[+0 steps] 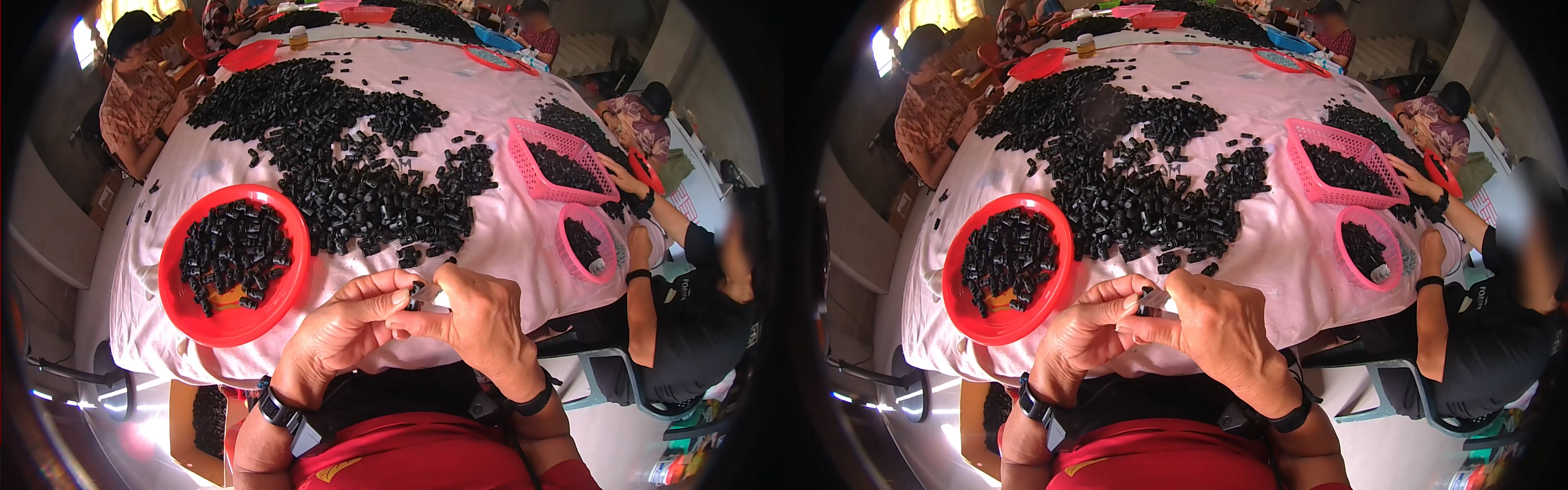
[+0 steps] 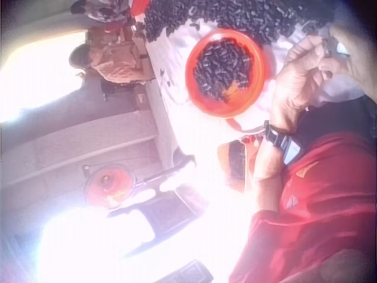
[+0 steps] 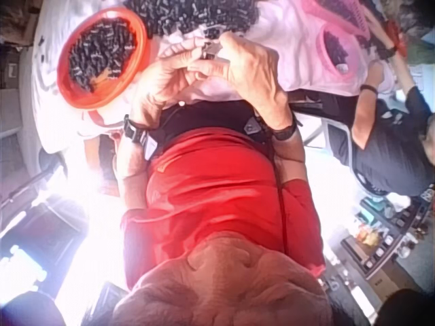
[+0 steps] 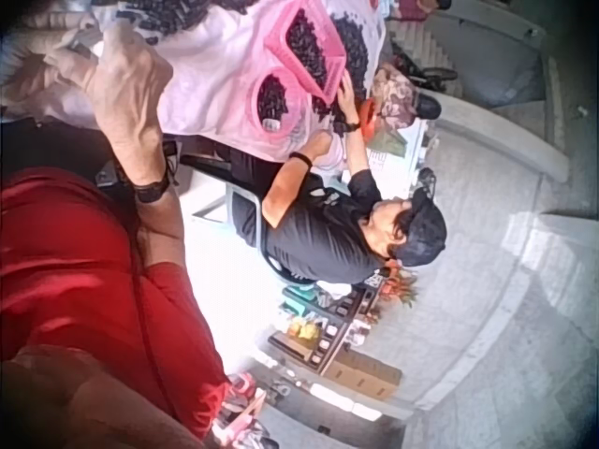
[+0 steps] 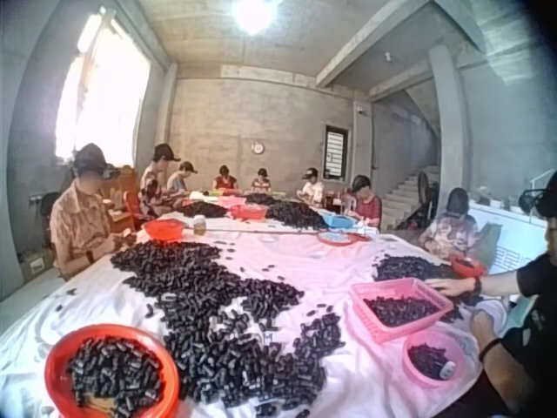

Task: Inserting small white components into black plastic shoe parts at an assembly table.

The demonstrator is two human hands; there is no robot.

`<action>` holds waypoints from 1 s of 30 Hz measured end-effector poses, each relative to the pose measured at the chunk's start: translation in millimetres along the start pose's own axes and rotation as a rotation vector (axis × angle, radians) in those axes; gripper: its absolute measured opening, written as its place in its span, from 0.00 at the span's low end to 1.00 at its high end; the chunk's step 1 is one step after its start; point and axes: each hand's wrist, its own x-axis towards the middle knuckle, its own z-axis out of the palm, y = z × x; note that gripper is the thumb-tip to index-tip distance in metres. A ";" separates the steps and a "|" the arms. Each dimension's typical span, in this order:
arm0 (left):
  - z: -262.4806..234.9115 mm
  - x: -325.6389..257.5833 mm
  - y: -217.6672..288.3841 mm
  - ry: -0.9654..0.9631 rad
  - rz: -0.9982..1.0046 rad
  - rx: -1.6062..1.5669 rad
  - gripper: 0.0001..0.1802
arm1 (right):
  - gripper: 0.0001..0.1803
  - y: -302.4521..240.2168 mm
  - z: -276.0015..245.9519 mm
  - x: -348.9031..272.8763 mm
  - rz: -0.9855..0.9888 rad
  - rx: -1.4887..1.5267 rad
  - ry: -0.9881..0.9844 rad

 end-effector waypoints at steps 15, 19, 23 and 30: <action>-4.8 1.6 0.4 -0.066 -0.015 -0.009 0.14 | 0.28 6.6 0.4 -3.3 -0.009 -0.013 -0.094; -5.2 1.8 0.2 -0.080 -0.011 -0.022 0.14 | 0.28 6.0 0.6 -2.8 -0.011 -0.017 -0.086; -4.6 0.9 0.0 -0.064 0.007 -0.015 0.14 | 0.29 3.0 2.2 -1.2 0.015 0.003 -0.044; -1.9 1.1 0.2 -0.032 0.005 -0.015 0.14 | 0.29 4.8 7.4 -3.8 0.021 0.020 -0.066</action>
